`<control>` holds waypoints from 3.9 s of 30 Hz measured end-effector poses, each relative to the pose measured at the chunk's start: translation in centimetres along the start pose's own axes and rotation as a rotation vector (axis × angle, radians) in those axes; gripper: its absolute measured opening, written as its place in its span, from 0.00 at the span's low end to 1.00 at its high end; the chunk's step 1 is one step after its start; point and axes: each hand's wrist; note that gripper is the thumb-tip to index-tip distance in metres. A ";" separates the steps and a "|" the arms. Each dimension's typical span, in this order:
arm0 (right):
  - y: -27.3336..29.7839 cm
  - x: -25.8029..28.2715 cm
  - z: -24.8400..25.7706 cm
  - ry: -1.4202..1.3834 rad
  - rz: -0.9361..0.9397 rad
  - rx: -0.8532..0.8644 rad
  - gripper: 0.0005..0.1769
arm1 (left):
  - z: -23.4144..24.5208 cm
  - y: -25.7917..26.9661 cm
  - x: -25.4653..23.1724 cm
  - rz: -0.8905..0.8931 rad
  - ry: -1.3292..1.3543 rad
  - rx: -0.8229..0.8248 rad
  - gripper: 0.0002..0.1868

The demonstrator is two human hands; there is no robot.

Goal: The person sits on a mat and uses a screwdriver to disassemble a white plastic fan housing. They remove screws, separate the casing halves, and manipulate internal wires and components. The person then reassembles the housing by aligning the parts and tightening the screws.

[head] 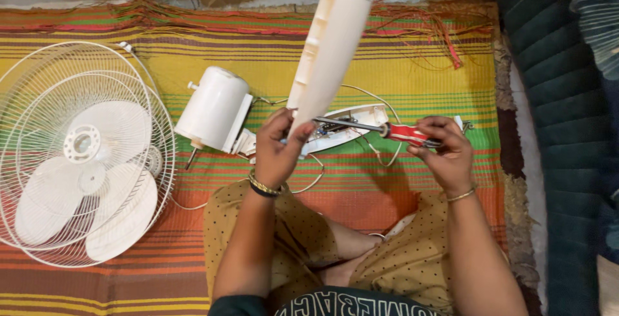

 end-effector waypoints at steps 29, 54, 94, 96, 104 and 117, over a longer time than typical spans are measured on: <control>0.9 -7.8 1.8 -0.868 -0.282 0.191 0.37 | -0.9 1.8 -10.8 -0.232 -0.494 0.138 0.21; -1.6 -7.0 -1.2 -1.253 -0.364 0.022 0.27 | -4.3 2.9 -12.4 -0.160 -0.523 0.108 0.23; -0.4 -5.0 -1.9 -1.362 -0.384 -0.020 0.25 | -5.5 3.4 -13.2 -0.168 -0.519 0.163 0.26; -0.4 -5.2 -2.1 -1.348 -0.383 -0.019 0.25 | -5.3 3.4 -13.2 -0.156 -0.499 0.171 0.26; -1.0 -5.7 -2.1 -1.281 -0.378 -0.026 0.25 | -5.0 3.2 -13.1 -0.128 -0.491 0.165 0.25; -2.3 -6.9 -1.6 -1.182 -0.384 -0.012 0.27 | -4.8 2.7 -12.5 -0.099 -0.485 0.098 0.22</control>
Point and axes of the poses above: each hand's wrist, its own y-axis away from the middle knuckle, its own z-axis out of the back of the hand, x = y × z, and after that the axes turned 15 degrees about x, right-handed
